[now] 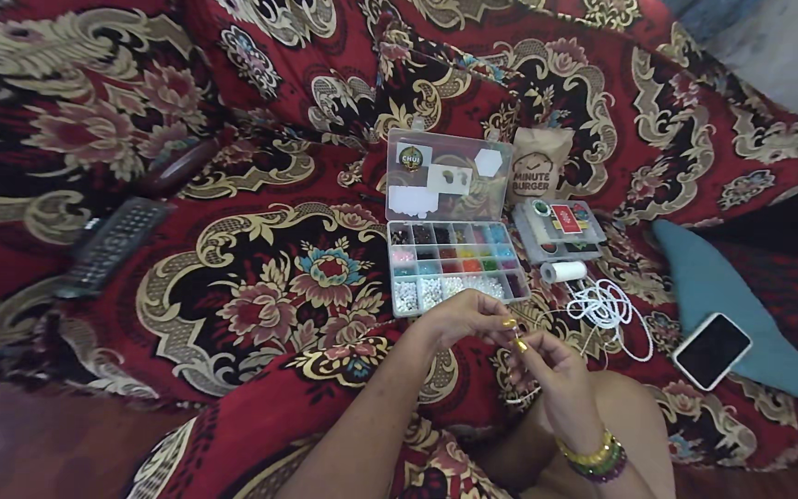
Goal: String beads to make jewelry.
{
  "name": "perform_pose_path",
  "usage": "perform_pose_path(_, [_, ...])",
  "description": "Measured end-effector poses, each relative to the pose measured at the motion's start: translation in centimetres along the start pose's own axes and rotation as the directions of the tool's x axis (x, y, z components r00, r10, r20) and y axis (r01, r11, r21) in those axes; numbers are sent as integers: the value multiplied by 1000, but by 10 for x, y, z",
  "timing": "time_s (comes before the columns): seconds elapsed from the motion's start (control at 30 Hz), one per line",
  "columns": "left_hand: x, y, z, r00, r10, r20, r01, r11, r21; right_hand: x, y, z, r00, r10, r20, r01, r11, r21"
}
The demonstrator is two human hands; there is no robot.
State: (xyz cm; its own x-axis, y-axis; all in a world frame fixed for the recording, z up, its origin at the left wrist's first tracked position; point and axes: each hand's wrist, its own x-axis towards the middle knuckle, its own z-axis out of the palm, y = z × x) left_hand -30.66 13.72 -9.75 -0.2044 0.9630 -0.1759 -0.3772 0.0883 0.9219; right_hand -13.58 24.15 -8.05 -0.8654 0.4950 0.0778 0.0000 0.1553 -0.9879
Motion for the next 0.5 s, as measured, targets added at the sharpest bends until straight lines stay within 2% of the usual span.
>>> perform_pose_path(0.5, [0, 1, -2, 1000, 3, 17, -4, 999, 38, 0, 1, 0, 1000, 26, 14, -27, 1000, 15])
